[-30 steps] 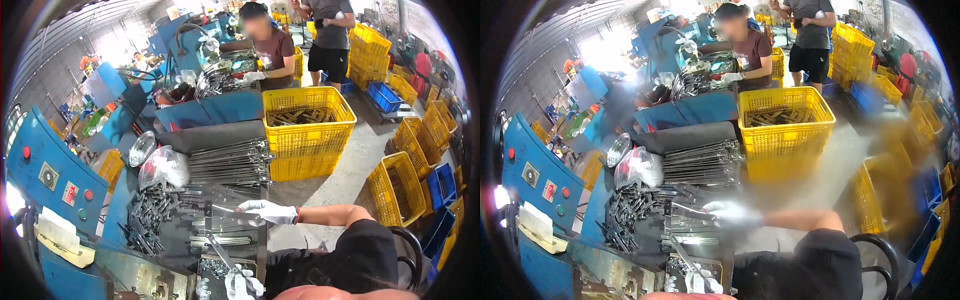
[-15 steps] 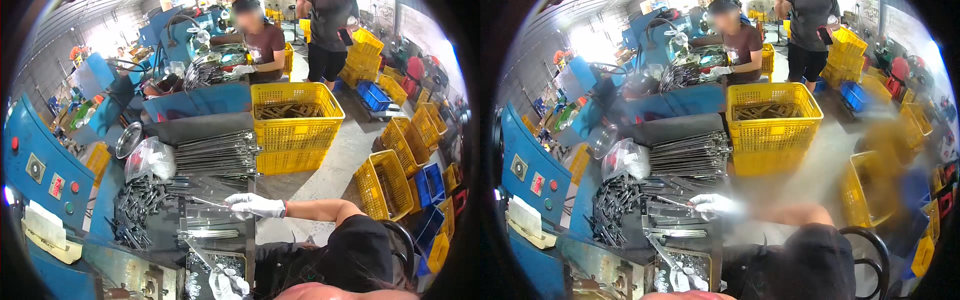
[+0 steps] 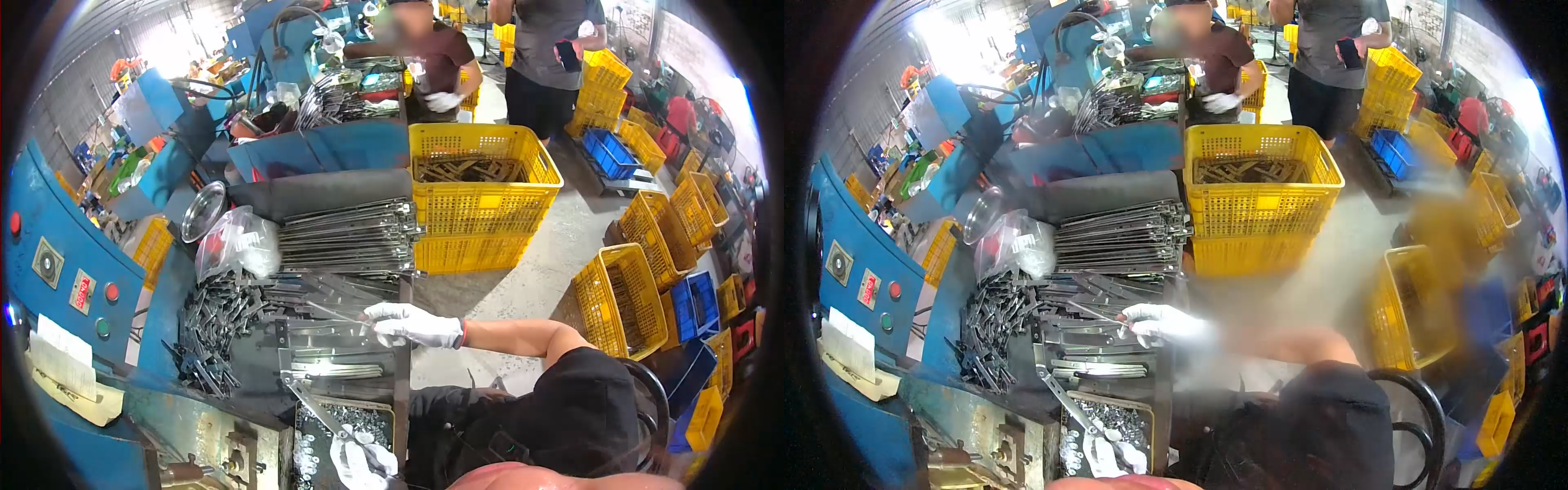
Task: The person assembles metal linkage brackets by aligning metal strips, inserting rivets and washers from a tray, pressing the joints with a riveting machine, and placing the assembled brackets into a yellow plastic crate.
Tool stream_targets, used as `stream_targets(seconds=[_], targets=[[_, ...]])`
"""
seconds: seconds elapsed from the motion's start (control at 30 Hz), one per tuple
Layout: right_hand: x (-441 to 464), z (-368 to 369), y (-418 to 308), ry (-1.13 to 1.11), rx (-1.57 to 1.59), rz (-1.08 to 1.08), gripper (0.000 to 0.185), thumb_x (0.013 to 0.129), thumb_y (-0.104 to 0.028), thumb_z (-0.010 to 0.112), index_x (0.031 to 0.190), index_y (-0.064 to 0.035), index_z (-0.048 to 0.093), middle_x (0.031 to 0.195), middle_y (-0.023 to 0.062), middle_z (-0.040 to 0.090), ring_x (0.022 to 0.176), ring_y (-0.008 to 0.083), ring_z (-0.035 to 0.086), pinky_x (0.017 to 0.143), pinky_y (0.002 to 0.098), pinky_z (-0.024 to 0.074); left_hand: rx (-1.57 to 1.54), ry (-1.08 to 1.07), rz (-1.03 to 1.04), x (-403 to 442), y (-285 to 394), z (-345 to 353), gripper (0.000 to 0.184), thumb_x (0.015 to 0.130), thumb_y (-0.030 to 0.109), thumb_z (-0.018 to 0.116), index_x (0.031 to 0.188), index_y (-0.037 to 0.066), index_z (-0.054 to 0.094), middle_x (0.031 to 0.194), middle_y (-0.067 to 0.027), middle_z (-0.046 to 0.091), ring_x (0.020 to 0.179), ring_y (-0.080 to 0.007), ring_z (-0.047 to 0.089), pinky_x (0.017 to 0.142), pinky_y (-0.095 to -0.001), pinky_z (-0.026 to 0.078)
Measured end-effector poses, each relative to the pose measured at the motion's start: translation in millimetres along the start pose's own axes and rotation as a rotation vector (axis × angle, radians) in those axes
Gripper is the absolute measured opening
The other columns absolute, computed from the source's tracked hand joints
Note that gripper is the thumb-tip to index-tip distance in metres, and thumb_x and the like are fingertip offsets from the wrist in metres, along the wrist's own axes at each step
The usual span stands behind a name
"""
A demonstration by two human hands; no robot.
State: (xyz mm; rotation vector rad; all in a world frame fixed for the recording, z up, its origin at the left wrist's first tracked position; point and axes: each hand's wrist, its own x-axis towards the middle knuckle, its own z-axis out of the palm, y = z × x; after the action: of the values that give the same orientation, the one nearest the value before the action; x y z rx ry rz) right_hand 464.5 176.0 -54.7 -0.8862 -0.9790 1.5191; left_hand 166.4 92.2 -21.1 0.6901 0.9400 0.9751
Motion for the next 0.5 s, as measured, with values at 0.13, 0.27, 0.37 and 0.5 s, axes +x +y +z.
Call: stream_targets(seconds=[0.13, 0.27, 0.37, 0.5], targets=[[2.6, -4.6, 10.4, 0.02, 0.077, -0.005, 0.039, 0.101, -0.016, 0.059, 0.14, -0.0096, 0.053, 0.118, 0.0047, 0.067, 0.08, 0.0068, 0.057, 0.066, 0.0217, 0.0442, -0.02, 0.004, 0.023, -1.8, -0.4, -2.8, 0.044, 0.101, 0.027, 0.059, 0.141, 0.014, 0.044, 0.1, -0.0057, 0.065, 0.063, -0.02, 0.063, 0.05, -0.0308, 0.053], [4.3, -4.8, 10.3, 0.02, 0.117, 0.015, 0.039, 0.102, -0.015, 0.056, 0.14, -0.0099, 0.05, 0.118, 0.0056, 0.066, 0.079, 0.0072, 0.057, 0.066, 0.0216, 0.043, -0.039, 0.011, 0.038, -6.3, -1.1, -4.8, 0.046, 0.101, 0.027, 0.06, 0.142, 0.015, 0.043, 0.1, -0.0057, 0.065, 0.062, -0.0208, 0.064, 0.049, -0.0314, 0.053], [6.1, -4.3, 12.0, 0.043, 0.108, -0.003, 0.039, 0.103, -0.013, 0.054, 0.142, -0.0092, 0.047, 0.117, 0.0057, 0.066, 0.076, 0.0073, 0.056, 0.063, 0.021, 0.0416, -0.047, 0.013, 0.049, -9.2, -1.0, -5.2, 0.047, 0.101, 0.027, 0.06, 0.143, 0.015, 0.043, 0.101, -0.0057, 0.065, 0.062, -0.0214, 0.065, 0.049, -0.0318, 0.054], [7.1, -6.1, 17.5, 0.039, 0.118, -0.012, 0.039, 0.104, -0.012, 0.052, 0.142, -0.0084, 0.046, 0.118, 0.0062, 0.066, 0.075, 0.0076, 0.056, 0.06, 0.0203, 0.0402, -0.068, 0.013, 0.061, -14.3, -2.4, -5.6, 0.049, 0.1, 0.027, 0.06, 0.144, 0.016, 0.042, 0.101, -0.0057, 0.065, 0.061, -0.0222, 0.066, 0.048, -0.0324, 0.054]])
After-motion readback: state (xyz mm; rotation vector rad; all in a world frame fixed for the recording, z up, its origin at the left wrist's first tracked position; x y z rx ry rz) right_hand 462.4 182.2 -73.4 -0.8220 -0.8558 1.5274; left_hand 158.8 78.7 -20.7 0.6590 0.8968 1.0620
